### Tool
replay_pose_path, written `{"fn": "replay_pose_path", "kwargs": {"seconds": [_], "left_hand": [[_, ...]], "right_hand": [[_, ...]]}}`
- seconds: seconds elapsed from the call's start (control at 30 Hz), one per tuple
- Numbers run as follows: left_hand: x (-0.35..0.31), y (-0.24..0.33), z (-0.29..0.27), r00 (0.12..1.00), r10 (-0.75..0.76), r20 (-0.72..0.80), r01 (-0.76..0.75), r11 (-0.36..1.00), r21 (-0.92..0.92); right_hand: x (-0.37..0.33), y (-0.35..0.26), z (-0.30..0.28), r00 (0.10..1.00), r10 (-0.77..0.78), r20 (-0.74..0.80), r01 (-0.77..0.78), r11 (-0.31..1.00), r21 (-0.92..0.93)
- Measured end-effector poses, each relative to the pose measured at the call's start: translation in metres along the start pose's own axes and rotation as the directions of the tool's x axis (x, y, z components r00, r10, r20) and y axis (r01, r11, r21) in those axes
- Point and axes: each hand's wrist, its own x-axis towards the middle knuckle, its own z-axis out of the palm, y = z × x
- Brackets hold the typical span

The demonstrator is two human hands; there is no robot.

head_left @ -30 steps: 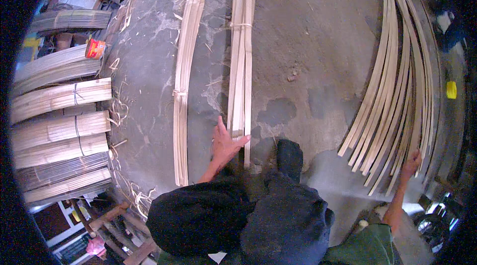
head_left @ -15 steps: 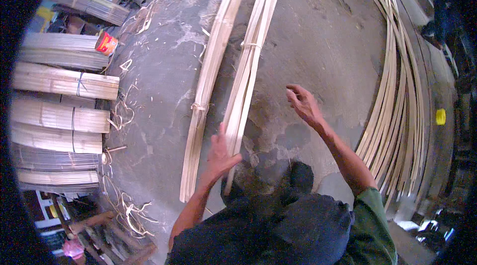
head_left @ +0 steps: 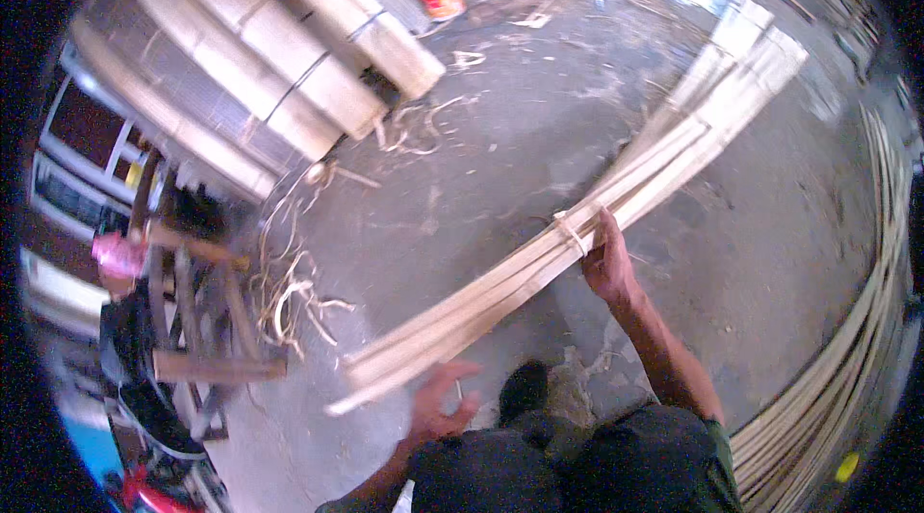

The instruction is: The person sits on the floor and repeatedly picks up, aligns, and stacks thin wooden strips into neat bundles. The person occasionally ties the bundles with string and places them aside.

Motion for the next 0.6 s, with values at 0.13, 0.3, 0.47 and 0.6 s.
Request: {"fn": "replay_pose_path", "kwargs": {"seconds": [0.13,0.3,0.47,0.6], "left_hand": [[0.030,-0.038,0.085,0.868,-0.418,0.269,0.497,0.730,-0.470],[0.162,0.028,0.145,0.772,-0.213,-0.599,-0.135,0.866,-0.482],[0.213,0.037,0.086,0.823,-0.224,-0.522,-0.243,0.692,-0.680],[0.209,0.003,0.082,0.784,-0.412,-0.465,-0.235,0.496,-0.836]], "right_hand": [[-0.031,0.027,0.097,0.962,0.272,0.028,-0.266,0.954,-0.136],[-0.078,0.020,0.172,0.754,0.535,0.381,-0.374,0.827,-0.420],[-0.102,-0.049,0.226,0.634,0.528,0.565,0.747,-0.228,-0.625],[-0.085,-0.097,0.154,0.823,-0.030,0.567,0.568,0.035,-0.822]]}}
